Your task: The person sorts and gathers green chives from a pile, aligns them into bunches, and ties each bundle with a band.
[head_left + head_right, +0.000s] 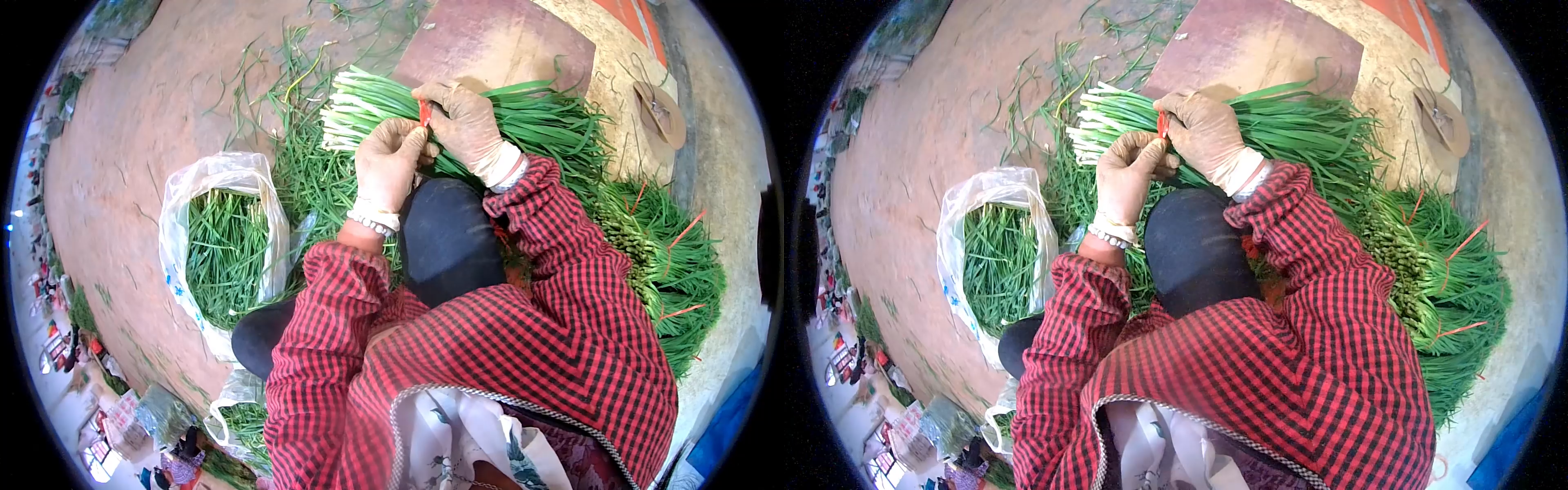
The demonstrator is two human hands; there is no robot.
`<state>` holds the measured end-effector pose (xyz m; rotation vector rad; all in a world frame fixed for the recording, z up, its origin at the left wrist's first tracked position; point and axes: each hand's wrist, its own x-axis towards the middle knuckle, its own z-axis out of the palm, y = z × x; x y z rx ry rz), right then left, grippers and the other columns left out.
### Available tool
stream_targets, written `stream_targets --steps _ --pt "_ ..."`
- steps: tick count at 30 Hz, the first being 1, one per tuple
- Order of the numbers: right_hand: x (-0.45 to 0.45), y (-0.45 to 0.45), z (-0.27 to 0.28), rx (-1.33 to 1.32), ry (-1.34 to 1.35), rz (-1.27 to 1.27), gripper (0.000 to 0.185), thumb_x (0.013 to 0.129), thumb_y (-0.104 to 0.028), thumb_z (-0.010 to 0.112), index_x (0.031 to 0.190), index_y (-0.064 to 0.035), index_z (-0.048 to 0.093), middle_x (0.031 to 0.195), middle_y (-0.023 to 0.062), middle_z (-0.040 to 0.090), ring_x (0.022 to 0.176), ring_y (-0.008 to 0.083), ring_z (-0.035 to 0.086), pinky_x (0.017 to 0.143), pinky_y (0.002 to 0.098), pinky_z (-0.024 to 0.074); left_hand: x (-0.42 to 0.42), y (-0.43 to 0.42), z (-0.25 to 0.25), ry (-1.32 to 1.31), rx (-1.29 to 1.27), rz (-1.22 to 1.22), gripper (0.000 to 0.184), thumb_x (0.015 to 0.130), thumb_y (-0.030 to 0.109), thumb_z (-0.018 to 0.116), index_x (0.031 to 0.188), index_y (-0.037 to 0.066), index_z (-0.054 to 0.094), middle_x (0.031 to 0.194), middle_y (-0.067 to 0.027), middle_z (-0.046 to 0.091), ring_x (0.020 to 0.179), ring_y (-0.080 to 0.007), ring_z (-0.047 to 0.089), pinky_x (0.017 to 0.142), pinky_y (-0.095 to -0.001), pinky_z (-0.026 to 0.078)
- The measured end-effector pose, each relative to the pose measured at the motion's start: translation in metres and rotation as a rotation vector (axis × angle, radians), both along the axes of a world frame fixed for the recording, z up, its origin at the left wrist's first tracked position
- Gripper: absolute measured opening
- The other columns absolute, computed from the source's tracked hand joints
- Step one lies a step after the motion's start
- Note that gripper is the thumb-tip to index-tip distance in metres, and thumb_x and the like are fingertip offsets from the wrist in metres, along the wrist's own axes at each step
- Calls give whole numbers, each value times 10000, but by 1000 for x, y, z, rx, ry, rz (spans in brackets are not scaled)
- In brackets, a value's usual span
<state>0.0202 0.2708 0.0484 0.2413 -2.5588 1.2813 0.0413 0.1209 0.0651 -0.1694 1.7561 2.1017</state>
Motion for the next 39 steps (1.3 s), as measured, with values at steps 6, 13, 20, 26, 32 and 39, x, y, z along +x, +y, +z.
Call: stream_targets --steps 6,13,20,26,32,39 --pt "2 11 13 47 -53 124 306 827 -121 587 1124 -56 618 930 159 647 889 319 634 788 378 493 -14 6 7 -59 -95 -2 143 895 124 630 907 -17 607 712 -92 672 578 -136 632 522 -233 499" --pt "-1 4 5 -90 -78 66 223 883 -181 604 1074 -69 628 847 145 645 802 303 631 696 380 484 -13 12 7 29 -269 2 161 897 135 626 901 -24 603 689 -92 666 568 -126 627 509 -233 497" --pt "7 -1 31 125 148 52 108 852 -200 626 863 -95 645 799 97 626 718 297 606 628 389 476 -29 -19 47 976 -757 109 214 915 216 596 1001 40 683 905 -92 701 794 -178 658 750 -285 508" --pt "-3 -14 106 -118 417 -33 149 873 -248 613 834 -105 627 777 85 611 709 296 617 582 368 479 -54 -31 76 1186 -1167 -149 270 918 243 438 939 116 675 969 -77 670 977 -270 603 1060 -473 272" --pt "16 -5 33 -532 100 -135 120 903 -163 593 866 -54 626 741 87 611 673 224 607 625 320 479 -20 -23 0 979 -1253 -140 324 925 286 426 1168 166 603 1127 -28 625 1103 -220 556 1118 -510 148" --pt "24 5 28 -777 -91 -54 174 938 -136 564 839 -4 619 726 27 613 705 90 566 675 258 471 -16 -32 -2 835 -1182 -321 534 960 465 392 1334 103 510 1327 -99 543 1260 -242 472 1130 -535 59"
